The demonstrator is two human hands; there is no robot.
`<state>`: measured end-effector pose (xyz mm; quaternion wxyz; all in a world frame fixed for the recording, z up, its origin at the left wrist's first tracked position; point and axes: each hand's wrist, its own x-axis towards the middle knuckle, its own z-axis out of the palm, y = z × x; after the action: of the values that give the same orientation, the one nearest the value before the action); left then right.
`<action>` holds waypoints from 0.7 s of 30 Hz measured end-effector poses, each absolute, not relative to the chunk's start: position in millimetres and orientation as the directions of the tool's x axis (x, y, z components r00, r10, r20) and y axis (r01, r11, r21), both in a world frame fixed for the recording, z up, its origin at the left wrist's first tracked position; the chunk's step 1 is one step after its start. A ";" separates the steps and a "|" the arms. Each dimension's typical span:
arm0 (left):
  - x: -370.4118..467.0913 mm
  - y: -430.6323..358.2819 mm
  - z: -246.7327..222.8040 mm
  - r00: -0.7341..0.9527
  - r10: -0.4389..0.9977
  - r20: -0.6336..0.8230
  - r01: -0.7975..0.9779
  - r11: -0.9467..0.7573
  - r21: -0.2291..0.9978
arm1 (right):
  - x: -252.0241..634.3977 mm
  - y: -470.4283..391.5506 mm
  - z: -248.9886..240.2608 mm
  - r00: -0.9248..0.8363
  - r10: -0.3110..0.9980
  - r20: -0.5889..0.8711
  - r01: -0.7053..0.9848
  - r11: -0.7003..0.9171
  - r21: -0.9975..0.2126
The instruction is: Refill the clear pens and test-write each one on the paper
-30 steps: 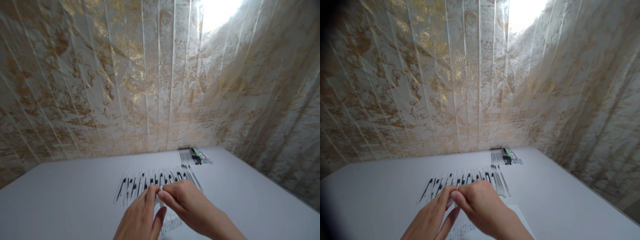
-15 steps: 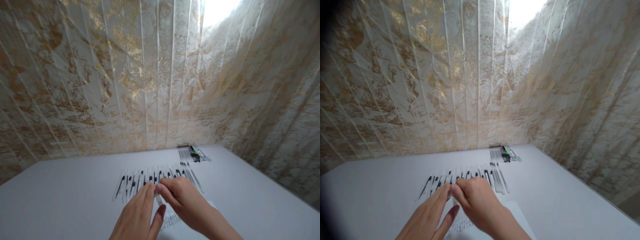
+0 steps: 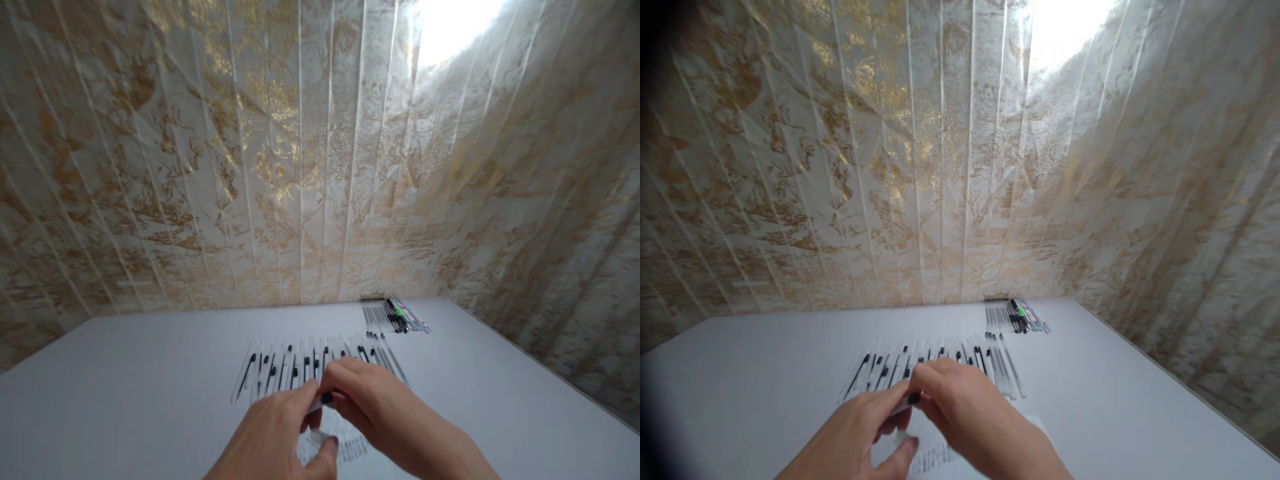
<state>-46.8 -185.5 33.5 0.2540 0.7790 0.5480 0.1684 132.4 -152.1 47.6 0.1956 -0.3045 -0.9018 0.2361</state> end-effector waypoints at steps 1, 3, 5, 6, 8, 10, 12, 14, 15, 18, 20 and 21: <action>-47.0 -185.3 33.5 0.340 0.940 -0.027 0.769 -0.262 0.583 | 131.2 -151.9 47.7 -0.731 0.652 0.203 0.481 0.702 -0.525; -47.8 -185.1 32.6 0.336 0.941 -0.029 0.768 -0.257 0.587 | 128.8 -152.1 48.3 -0.709 0.677 0.196 0.517 0.688 -0.510; -48.8 -185.1 31.3 0.330 0.944 -0.023 0.771 -0.256 0.583 | 127.1 -153.2 49.1 -0.697 0.691 0.192 0.515 0.669 -0.536; -49.2 -185.2 30.9 0.329 0.944 -0.021 0.773 -0.257 0.580 | 126.9 -154.0 49.6 -0.697 0.692 0.190 0.501 0.659 -0.560; -49.3 -185.9 30.9 0.336 0.942 -0.017 0.773 -0.265 0.576 | 127.6 -155.7 50.6 -0.711 0.678 0.189 0.455 0.647 -0.612; -48.3 -187.1 31.8 0.351 0.936 -0.014 0.768 -0.279 0.577 | 129.3 -156.8 51.2 -0.709 0.681 0.181 0.448 0.634 -0.630; -46.7 -188.2 32.6 0.360 0.933 -0.015 0.765 -0.286 0.577 | 130.9 -157.2 51.1 -0.693 0.702 0.163 0.499 0.630 -0.594; -45.3 -188.6 32.3 0.359 0.933 -0.011 0.767 -0.288 0.573 | 131.3 -156.8 50.2 -0.681 0.719 0.142 0.562 0.637 -0.527; -45.0 -188.4 31.5 0.356 0.934 -0.011 0.770 -0.287 0.570 | 130.9 -156.5 49.4 -0.683 0.719 0.130 0.582 0.642 -0.499; -44.8 -187.4 27.0 0.346 0.938 -0.010 0.780 -0.282 0.559 | 127.6 -155.5 46.7 -0.689 0.717 0.107 0.612 0.654 -0.446; -44.7 -187.2 23.7 0.342 0.939 -0.013 0.785 -0.279 0.554 | 124.5 -155.1 44.1 -0.683 0.721 0.117 0.620 0.657 -0.428; -44.4 -187.5 22.4 0.344 0.939 -0.014 0.785 -0.280 0.552 | 123.1 -154.9 42.6 -0.678 0.723 0.130 0.616 0.656 -0.435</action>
<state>-44.4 -187.5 22.4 0.2404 0.7837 0.5500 0.1597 123.1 -154.9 42.6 0.1478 -0.3728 -0.8980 0.1811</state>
